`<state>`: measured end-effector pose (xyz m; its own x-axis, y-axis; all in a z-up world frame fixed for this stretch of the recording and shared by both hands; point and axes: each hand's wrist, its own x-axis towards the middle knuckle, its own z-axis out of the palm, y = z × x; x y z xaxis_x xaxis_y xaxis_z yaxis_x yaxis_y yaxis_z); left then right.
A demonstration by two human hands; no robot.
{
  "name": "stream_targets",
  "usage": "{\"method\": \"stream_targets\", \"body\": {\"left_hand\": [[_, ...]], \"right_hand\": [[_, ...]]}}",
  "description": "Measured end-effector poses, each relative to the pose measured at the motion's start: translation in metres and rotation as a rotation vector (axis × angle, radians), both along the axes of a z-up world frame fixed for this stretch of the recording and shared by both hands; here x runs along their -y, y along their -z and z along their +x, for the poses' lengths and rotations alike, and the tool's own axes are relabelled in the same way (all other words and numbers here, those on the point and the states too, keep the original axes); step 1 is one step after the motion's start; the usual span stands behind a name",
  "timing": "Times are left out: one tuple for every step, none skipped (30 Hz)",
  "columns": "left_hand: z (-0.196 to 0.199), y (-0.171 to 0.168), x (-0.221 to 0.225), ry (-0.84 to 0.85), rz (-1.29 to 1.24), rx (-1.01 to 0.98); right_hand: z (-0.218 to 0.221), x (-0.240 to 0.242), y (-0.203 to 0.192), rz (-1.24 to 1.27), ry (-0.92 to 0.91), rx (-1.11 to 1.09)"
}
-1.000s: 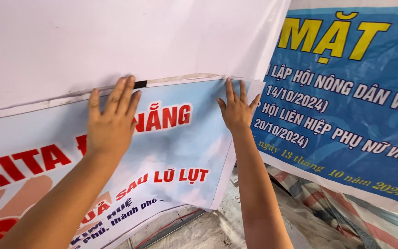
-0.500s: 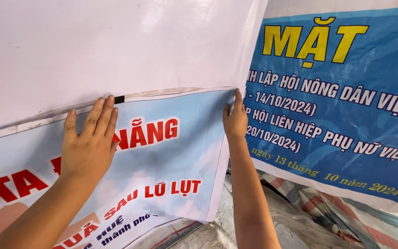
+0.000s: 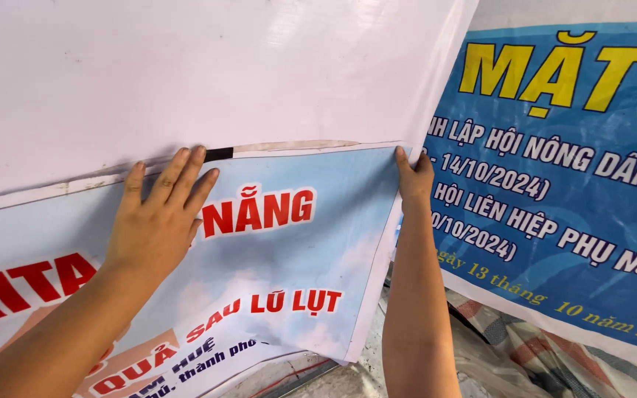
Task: Connecting electrical wires to a light socket component using a screwdriver and then smoothing and positioning a large banner.
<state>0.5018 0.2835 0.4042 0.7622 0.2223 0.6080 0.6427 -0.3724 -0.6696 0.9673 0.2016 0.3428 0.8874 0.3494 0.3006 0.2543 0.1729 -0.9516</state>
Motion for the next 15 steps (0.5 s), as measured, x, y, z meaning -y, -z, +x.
{"method": "stream_targets", "body": {"left_hand": [[0.0, 0.001, 0.0, 0.034, -0.01, 0.015], [0.001, 0.001, -0.001, 0.067, -0.02, 0.03], [0.0, 0.001, 0.002, 0.067, -0.018, 0.029], [0.0, 0.0, 0.005, 0.042, 0.009, 0.025], [-0.001, 0.0, 0.009, 0.015, 0.037, 0.022], [-0.002, 0.001, 0.011, 0.012, 0.04, 0.022], [-0.002, 0.0, 0.014, 0.02, 0.021, 0.024], [-0.002, 0.0, 0.015, 0.028, 0.003, 0.027], [-0.004, 0.002, 0.014, 0.027, -0.004, 0.024], [-0.006, 0.004, 0.012, 0.048, -0.044, 0.041], [-0.006, 0.004, 0.013, 0.067, -0.085, 0.061], [-0.006, 0.004, 0.013, 0.065, -0.092, 0.061], [-0.006, 0.004, 0.011, 0.085, -0.087, 0.067], [-0.007, 0.004, 0.008, 0.105, -0.081, 0.074], [-0.006, 0.004, 0.007, 0.103, -0.081, 0.077]], "right_hand": [[0.002, -0.001, -0.004, -0.056, 0.042, -0.009], [0.005, -0.001, -0.007, -0.113, 0.085, -0.019], [0.007, -0.003, -0.005, -0.111, 0.084, -0.02], [0.009, -0.004, -0.003, -0.086, 0.088, -0.01], [0.01, -0.006, -0.001, -0.062, 0.088, 0.0], [0.005, -0.003, -0.004, -0.059, 0.085, 0.0], [0.001, -0.001, -0.007, -0.085, 0.103, -0.013], [-0.003, 0.0, -0.01, -0.11, 0.122, -0.025], [-0.002, -0.001, -0.009, -0.117, 0.121, -0.027], [-0.002, -0.003, -0.007, -0.115, 0.124, -0.02], [0.001, -0.004, -0.008, -0.112, 0.124, -0.01], [0.005, -0.007, -0.006, -0.119, 0.122, -0.009], [0.008, -0.009, -0.005, -0.111, 0.127, 0.006], [0.01, -0.011, -0.003, -0.102, 0.133, 0.02], [0.01, -0.011, -0.006, -0.102, 0.132, 0.024]]}}
